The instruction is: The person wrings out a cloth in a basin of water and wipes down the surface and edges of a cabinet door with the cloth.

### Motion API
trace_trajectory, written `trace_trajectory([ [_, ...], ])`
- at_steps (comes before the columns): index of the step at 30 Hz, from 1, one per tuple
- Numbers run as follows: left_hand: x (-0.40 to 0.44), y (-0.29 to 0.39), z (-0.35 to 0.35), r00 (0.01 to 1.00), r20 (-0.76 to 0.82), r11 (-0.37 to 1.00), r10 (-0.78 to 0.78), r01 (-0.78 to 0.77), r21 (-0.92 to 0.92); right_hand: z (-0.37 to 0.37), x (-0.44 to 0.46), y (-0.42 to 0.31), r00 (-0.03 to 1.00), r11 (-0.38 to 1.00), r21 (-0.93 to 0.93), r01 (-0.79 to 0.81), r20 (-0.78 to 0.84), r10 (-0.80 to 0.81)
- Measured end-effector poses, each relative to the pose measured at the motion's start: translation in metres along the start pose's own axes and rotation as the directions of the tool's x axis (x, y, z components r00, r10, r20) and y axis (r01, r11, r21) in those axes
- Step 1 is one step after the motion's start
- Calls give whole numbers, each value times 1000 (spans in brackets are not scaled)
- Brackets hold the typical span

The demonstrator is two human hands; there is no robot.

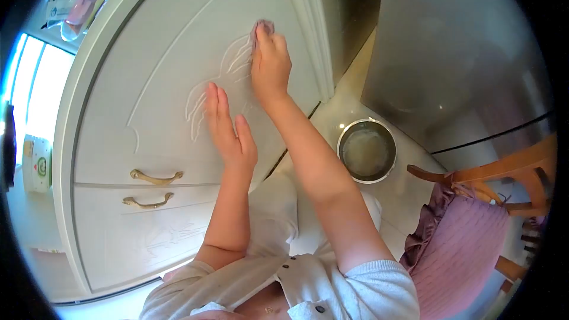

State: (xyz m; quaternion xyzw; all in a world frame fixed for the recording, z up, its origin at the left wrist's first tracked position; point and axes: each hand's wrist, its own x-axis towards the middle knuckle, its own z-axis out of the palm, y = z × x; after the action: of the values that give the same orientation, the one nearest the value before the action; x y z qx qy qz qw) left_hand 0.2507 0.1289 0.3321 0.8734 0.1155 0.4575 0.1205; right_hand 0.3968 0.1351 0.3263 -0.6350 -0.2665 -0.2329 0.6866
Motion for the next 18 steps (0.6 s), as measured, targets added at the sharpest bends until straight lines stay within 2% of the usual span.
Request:
trace_trajectory([
  [2,-2,2,-5,1000,-14,999,1,-1,-35,6,13,-18,992,992,-34,118,-31,-119],
  [3,-3,3,-8,1000,-18,999,8,-8,-44,5,9,-31,984,985,-8,174,52,-173],
  [4,-6,4,-10,1000,-22,998,14,-15,-53,4,-2,-35,983,985,-2,172,63,-172],
  [6,-10,4,-11,998,-69,998,-4,-1,-69,0,-24,-41,884,913,144,382,232,-407],
  [7,-11,3,-12,993,-114,996,-10,-1,-91,-5,-31,-41,881,912,149,383,238,-409],
  [8,-11,4,-14,993,-119,996,-16,6,-88,-12,-35,-41,893,964,248,94,408,-192],
  [9,-10,6,-17,993,-117,999,-19,13,-52,-17,-38,-40,812,935,284,-212,583,7],
  [10,-9,8,-19,993,-116,1000,-25,23,-17,-15,-37,-38,805,935,286,-212,593,1],
  [11,-10,10,-21,992,-121,999,-34,33,-11,-10,-33,-34,881,954,249,-165,472,29],
  [12,-10,11,-23,992,-123,999,-34,36,13,-4,-22,-36,958,976,214,29,272,-88],
  [13,-11,11,-25,992,-126,999,-31,36,38,2,-12,-40,978,975,104,194,56,-200],
  [16,-15,7,-29,988,-142,996,-64,72,50,11,3,-68,980,978,85,192,34,-195],
  [17,-15,5,-29,987,-146,996,-63,71,52,15,-6,-70,982,980,161,121,123,-141],
  [18,-17,4,-29,984,-163,997,-67,72,24,13,-12,-69,982,979,163,123,125,-144],
])
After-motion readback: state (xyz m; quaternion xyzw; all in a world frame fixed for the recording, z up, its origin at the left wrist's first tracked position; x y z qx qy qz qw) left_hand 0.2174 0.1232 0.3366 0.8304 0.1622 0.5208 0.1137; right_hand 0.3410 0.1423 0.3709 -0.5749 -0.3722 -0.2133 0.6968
